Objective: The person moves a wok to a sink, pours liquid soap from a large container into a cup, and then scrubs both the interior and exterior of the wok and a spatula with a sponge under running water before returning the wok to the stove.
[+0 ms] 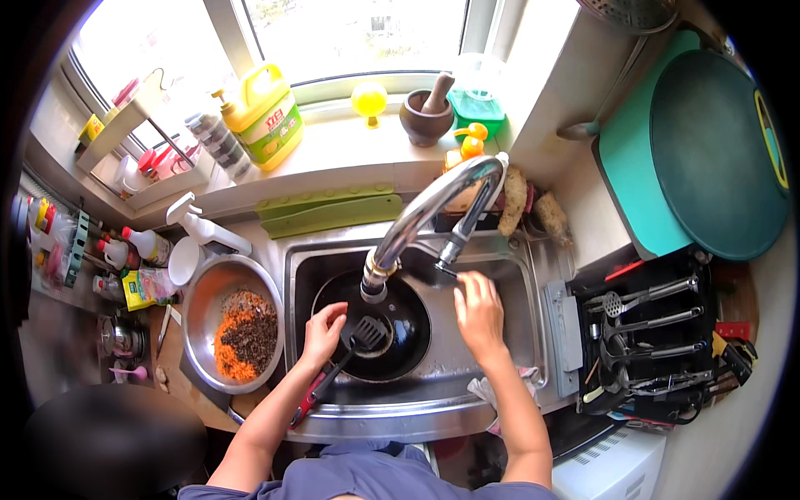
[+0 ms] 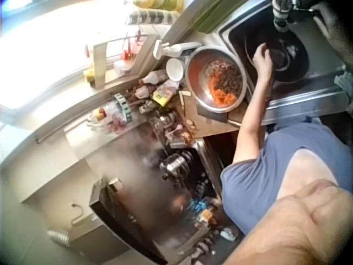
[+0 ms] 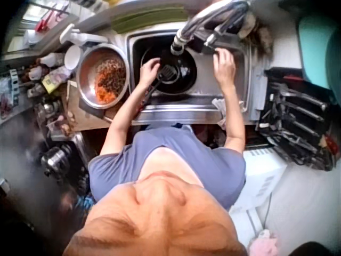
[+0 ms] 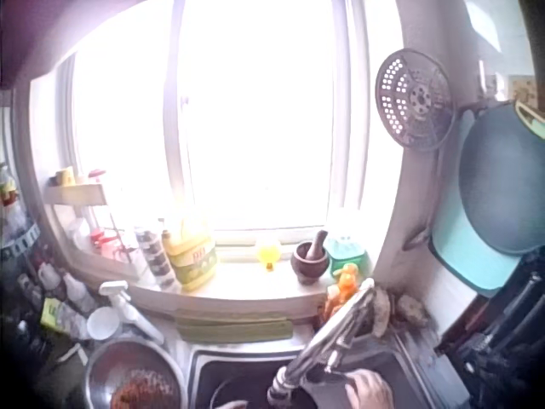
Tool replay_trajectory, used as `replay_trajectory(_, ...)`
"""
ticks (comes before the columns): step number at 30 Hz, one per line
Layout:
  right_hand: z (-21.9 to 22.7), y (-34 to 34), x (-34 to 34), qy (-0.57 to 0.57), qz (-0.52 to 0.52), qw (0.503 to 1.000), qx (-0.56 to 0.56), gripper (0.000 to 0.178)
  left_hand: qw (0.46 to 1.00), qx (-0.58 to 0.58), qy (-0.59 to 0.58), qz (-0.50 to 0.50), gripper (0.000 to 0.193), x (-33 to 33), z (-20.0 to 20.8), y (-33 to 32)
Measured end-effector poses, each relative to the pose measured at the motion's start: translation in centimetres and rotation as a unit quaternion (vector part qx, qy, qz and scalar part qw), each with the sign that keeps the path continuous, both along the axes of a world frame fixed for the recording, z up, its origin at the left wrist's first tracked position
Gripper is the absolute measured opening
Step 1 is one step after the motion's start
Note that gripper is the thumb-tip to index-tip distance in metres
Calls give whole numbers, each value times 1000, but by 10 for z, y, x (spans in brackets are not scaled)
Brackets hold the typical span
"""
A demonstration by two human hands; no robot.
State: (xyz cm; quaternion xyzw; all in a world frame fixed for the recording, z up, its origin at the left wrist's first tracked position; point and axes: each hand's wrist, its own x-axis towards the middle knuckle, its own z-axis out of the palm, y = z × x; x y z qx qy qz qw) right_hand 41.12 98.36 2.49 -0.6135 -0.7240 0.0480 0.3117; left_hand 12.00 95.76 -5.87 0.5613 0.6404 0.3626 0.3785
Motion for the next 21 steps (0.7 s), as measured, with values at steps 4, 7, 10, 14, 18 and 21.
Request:
replay_trajectory(4, -41, 37, 7, -262, -19, 960, -100, 15, 971, -85, 209, -78, 36, -1, -13, -43)
replay_trajectory(7, -74, 64, 2, -337, 1, 930, -146, 6, 929, -117, 332, -116, 46, -1, -21, -70)
replay_trajectory(10, -93, 67, -8, -318, -19, 941, -114, 7, 885, -70, 445, -117, 40, 7, -13, -83)
replay_trajectory(14, -110, 65, -28, -314, -96, 938, -109, 7, 858, -135, 475, -144, 46, -1, -20, -89)
replay_trajectory(18, -126, 67, -32, -339, -136, 927, -91, 5, 870, -244, 384, -190, 47, -9, -5, -76)
replay_trajectory(21, -135, 68, -37, -352, -165, 918, -74, 4, 904, -270, 273, -186, 53, -14, -14, -76)
